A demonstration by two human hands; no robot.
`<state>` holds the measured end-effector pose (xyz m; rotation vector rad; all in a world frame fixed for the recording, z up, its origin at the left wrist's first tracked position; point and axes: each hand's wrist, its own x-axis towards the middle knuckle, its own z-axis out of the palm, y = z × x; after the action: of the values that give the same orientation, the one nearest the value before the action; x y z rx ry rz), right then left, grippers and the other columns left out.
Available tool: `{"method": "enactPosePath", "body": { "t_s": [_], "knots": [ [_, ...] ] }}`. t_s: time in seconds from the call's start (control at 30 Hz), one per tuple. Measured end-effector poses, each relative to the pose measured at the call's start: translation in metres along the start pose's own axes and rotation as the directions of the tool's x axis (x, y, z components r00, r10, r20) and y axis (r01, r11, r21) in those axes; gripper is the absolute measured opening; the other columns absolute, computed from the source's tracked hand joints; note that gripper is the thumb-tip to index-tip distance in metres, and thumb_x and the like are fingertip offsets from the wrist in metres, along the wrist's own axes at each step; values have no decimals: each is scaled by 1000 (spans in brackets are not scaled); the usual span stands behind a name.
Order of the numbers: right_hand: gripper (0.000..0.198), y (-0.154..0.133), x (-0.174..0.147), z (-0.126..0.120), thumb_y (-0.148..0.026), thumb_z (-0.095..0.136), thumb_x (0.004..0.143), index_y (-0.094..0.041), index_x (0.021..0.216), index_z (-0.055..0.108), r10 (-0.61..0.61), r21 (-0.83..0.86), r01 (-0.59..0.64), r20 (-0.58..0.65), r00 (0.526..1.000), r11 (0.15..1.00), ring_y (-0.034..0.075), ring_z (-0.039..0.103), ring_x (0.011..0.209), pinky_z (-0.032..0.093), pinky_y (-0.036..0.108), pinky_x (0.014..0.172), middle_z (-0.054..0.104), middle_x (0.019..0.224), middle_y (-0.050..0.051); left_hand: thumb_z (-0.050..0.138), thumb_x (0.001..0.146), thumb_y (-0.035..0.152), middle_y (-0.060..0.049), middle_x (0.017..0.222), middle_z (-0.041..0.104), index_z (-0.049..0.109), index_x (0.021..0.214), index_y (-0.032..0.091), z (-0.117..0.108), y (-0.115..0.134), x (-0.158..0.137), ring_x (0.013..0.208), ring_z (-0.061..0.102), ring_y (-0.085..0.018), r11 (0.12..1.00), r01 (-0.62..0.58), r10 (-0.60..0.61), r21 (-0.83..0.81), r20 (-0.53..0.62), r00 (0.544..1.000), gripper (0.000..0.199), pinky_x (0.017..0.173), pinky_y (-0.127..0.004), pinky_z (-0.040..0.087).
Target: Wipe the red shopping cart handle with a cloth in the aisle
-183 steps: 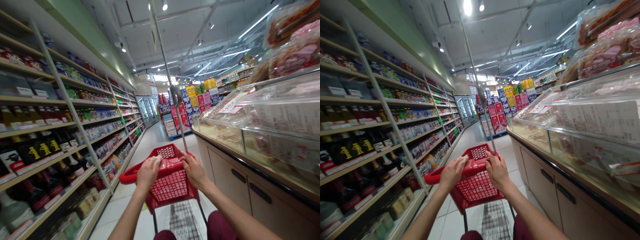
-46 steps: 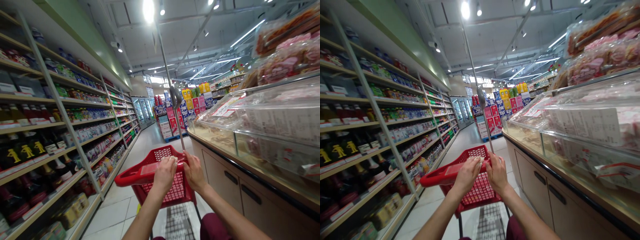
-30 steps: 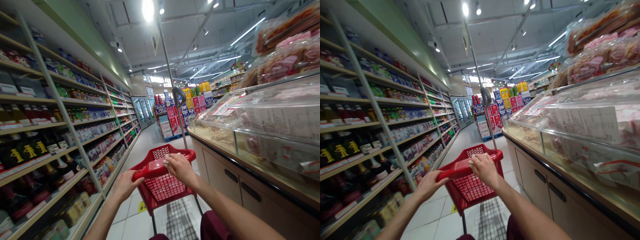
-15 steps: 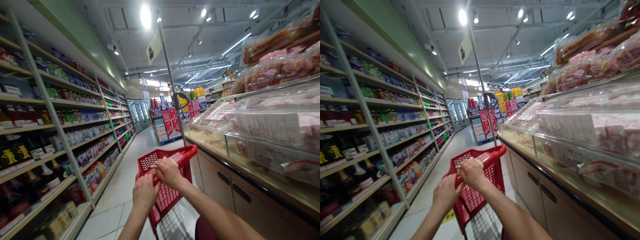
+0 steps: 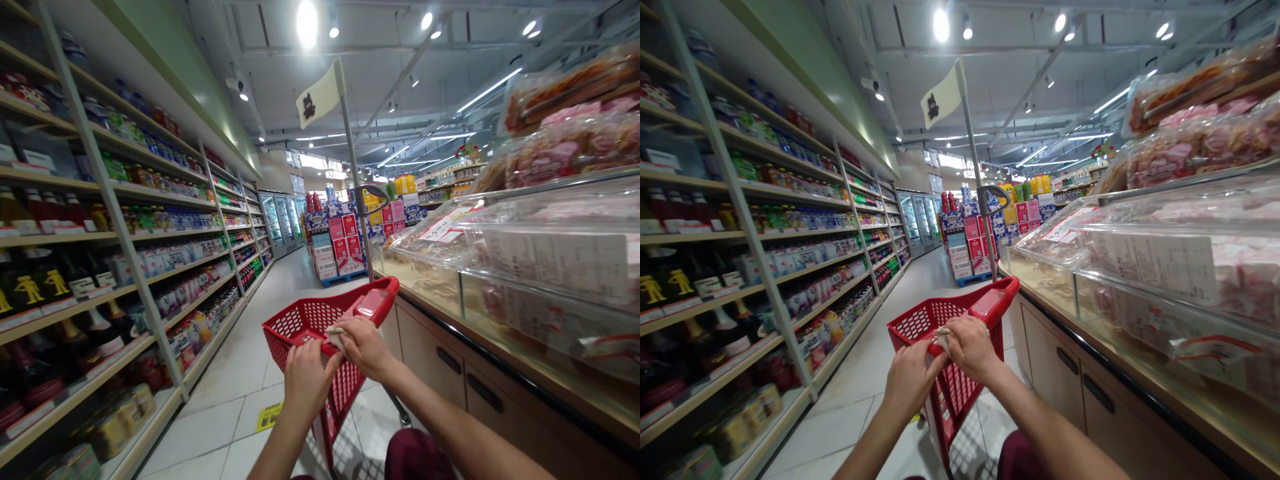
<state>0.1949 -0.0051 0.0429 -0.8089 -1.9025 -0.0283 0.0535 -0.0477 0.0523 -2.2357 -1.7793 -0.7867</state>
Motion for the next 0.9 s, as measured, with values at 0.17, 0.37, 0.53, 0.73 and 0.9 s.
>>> {"method": "enactPosePath", "body": {
  "t_s": [0.17,0.37,0.53,0.73,0.9],
  "knots": [
    [28,45,1,-29,-23,35,82,-20,92,61,140,-5,-141,-95,986,990,17,57,88,31,42,93,65,92,3,35,80,52,-8,93,60,56,95,18,6,5,-1,94,51,-22,996,-87,87,9,-9,996,43,93,-41,31],
    [27,28,-18,-41,-24,35,81,-24,92,60,153,-1,-154,-69,986,988,18,56,88,41,36,81,64,93,3,32,80,50,-5,107,56,52,103,21,41,-32,16,102,48,-17,968,-9,57,-249,186,981,43,88,-28,37],
    [22,6,-27,-38,-20,41,79,-22,90,60,47,-145,-53,-47,998,988,18,54,87,37,37,87,62,90,4,27,79,58,-8,101,58,53,99,17,50,-16,16,99,50,-22,990,39,-16,-139,165,986,52,86,-36,38],
    [25,59,-19,-66,-21,39,79,-20,91,60,259,-138,-285,-179,949,949,18,56,86,42,32,78,64,93,4,27,83,46,-10,124,49,42,120,18,60,-6,11,117,40,-21,996,7,12,-90,209,978,49,103,-48,17],
    [22,48,-21,-52,-18,45,75,-21,91,60,208,-389,-262,-176,962,883,19,55,89,36,35,84,63,94,5,30,82,38,-13,127,46,40,123,12,81,-23,6,119,38,-23,994,102,-107,34,211,972,49,102,-46,22]
  ]
}}
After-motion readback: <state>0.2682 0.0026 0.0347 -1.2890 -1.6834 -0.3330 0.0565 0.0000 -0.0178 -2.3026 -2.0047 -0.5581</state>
